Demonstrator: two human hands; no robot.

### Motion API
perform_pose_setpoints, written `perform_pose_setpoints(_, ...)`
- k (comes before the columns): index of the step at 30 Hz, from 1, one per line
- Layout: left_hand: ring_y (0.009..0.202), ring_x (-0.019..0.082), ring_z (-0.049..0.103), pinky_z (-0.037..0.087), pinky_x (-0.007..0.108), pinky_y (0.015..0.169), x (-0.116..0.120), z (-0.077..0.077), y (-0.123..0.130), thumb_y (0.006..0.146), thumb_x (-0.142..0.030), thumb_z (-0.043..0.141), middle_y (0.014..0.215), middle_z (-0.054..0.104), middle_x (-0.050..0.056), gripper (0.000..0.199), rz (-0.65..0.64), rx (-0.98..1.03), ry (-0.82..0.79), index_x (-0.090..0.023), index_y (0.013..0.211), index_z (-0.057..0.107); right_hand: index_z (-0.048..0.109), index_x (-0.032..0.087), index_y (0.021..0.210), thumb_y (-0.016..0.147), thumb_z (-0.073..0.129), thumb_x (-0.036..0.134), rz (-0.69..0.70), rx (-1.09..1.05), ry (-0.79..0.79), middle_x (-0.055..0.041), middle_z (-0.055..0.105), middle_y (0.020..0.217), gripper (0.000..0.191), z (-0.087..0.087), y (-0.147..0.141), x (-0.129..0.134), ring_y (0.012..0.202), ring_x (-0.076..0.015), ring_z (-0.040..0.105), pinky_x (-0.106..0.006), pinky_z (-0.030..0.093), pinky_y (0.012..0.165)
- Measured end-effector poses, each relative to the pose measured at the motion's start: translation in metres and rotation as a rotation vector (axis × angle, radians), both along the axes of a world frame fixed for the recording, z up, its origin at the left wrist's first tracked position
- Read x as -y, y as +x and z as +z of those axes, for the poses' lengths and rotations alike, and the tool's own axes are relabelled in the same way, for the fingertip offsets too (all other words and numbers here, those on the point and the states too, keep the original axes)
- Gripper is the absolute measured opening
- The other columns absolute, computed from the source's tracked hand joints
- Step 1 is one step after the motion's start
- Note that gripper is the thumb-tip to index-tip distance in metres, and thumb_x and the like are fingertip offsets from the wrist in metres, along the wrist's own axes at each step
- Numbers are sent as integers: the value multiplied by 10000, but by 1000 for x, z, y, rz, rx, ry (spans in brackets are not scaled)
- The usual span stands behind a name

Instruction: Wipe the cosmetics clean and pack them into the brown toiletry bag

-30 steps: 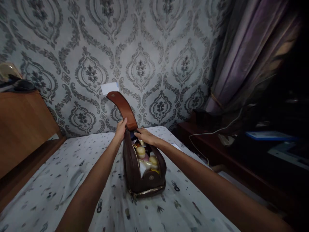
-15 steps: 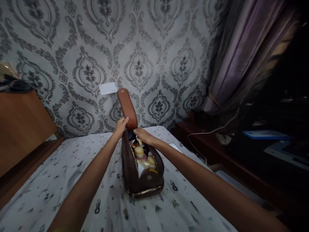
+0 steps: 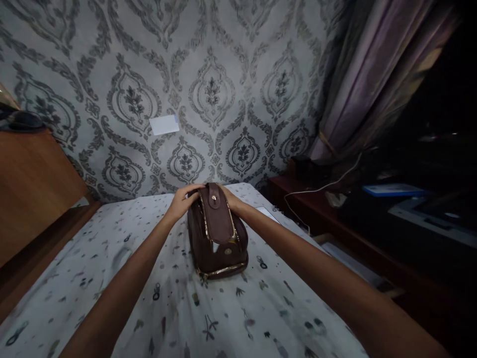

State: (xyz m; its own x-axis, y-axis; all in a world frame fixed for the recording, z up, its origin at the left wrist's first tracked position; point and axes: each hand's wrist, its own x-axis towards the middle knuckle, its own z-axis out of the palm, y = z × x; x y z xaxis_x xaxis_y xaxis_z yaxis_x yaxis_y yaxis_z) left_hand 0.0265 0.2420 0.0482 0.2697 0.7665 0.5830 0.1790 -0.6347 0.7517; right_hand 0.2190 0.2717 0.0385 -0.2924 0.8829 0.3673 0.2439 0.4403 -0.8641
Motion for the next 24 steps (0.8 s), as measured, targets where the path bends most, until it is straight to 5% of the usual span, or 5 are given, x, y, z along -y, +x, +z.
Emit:
perform_pose_setpoints(7, 1230, 263, 631, 400, 452, 1149, 15, -17, 3, 867, -350, 584, 1169, 765, 57, 250, 85, -46, 82, -242, 995, 769, 762, 225, 1046, 795, 637, 520, 81, -225, -65, -25, 753, 1124, 407, -3, 20, 57, 1124, -257, 638, -402, 472, 1040)
perform_pose_setpoints(12, 1350, 278, 534, 316, 486, 1203, 33, -21, 11, 919, -362, 524, 1219, 740, 81, 277, 149, -45, 87, -228, 1020, 744, 754, 222, 1124, 868, 578, 541, 43, -313, -123, -33, 742, 1194, 445, -7, 27, 89, 1157, -253, 644, -418, 468, 1064)
perform_pose_setpoints(20, 1445, 258, 394, 260, 462, 1224, 86, -31, 33, 926, -428, 573, 1462, 527, 119, 383, 294, -84, 129, -231, 1254, 587, 692, 257, 1268, 864, 598, 628, -47, -248, -27, -32, 658, 1368, 556, -18, 25, 96, 1298, -269, 573, -453, 389, 1159)
perform_pose_setpoints(24, 1408, 251, 411, 295, 461, 1198, 114, -42, 44, 916, -403, 598, 1373, 507, 129, 260, 395, -19, 110, -228, 1101, 546, 654, 220, 1329, 893, 511, 690, -181, -93, 88, -76, 582, 1457, 656, -26, 23, 100, 1428, -287, 446, -471, 240, 1249)
